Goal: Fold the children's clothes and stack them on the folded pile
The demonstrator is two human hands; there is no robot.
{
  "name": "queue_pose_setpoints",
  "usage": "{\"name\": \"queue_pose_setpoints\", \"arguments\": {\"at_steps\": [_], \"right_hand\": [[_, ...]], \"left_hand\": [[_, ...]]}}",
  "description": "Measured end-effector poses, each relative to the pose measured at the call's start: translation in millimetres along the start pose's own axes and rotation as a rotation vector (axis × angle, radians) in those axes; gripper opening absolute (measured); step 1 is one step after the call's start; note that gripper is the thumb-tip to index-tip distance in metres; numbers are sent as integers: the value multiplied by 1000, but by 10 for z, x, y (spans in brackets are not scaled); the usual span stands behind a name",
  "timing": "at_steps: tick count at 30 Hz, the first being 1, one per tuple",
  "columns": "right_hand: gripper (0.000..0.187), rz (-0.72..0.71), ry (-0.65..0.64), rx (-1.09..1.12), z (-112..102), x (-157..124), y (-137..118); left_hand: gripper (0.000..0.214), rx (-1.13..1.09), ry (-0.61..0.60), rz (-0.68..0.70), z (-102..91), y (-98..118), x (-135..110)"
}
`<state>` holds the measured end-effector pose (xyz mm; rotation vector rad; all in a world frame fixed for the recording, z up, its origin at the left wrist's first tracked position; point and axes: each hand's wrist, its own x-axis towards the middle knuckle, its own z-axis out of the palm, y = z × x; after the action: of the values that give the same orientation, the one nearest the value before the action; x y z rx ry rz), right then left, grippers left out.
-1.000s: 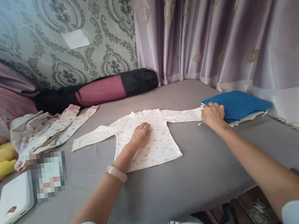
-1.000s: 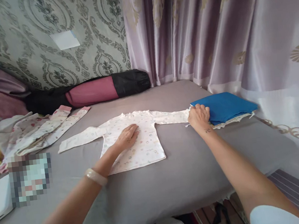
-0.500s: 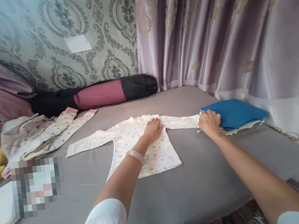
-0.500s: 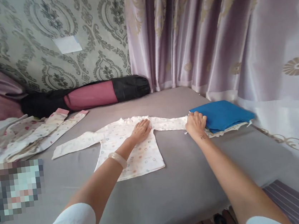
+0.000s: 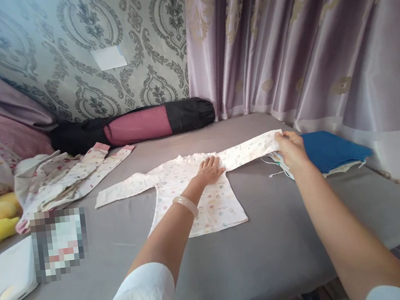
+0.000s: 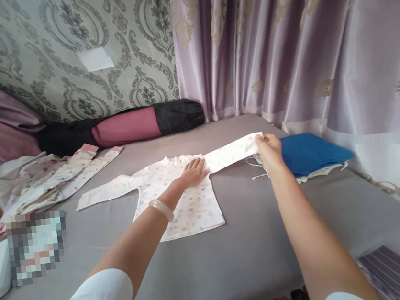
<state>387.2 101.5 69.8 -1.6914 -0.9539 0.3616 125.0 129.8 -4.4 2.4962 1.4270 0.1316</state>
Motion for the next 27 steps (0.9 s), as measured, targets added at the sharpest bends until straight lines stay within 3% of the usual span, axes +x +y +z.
{"name": "queue_pose_setpoints", "arguments": {"at_steps": [3,7,17,22,27], "right_hand": [[7,262,2,411,10,-71,-247],[11,320,-72,613,56,-189,-513],[12,195,-239,633,380,-418,-832],[6,223,-266,647,504,-538,-933],[5,250,-302,664,599,-553,-934]], "left_hand": [[72,6,-18,9,-37,-13,6],[75,24,-64,0,-103,-39,46],[87,49,-156,-21,-349,-48,227],[90,21,-160,-14,-483,-20,264],[90,-6,-157,-30,-494,-22,294]]}}
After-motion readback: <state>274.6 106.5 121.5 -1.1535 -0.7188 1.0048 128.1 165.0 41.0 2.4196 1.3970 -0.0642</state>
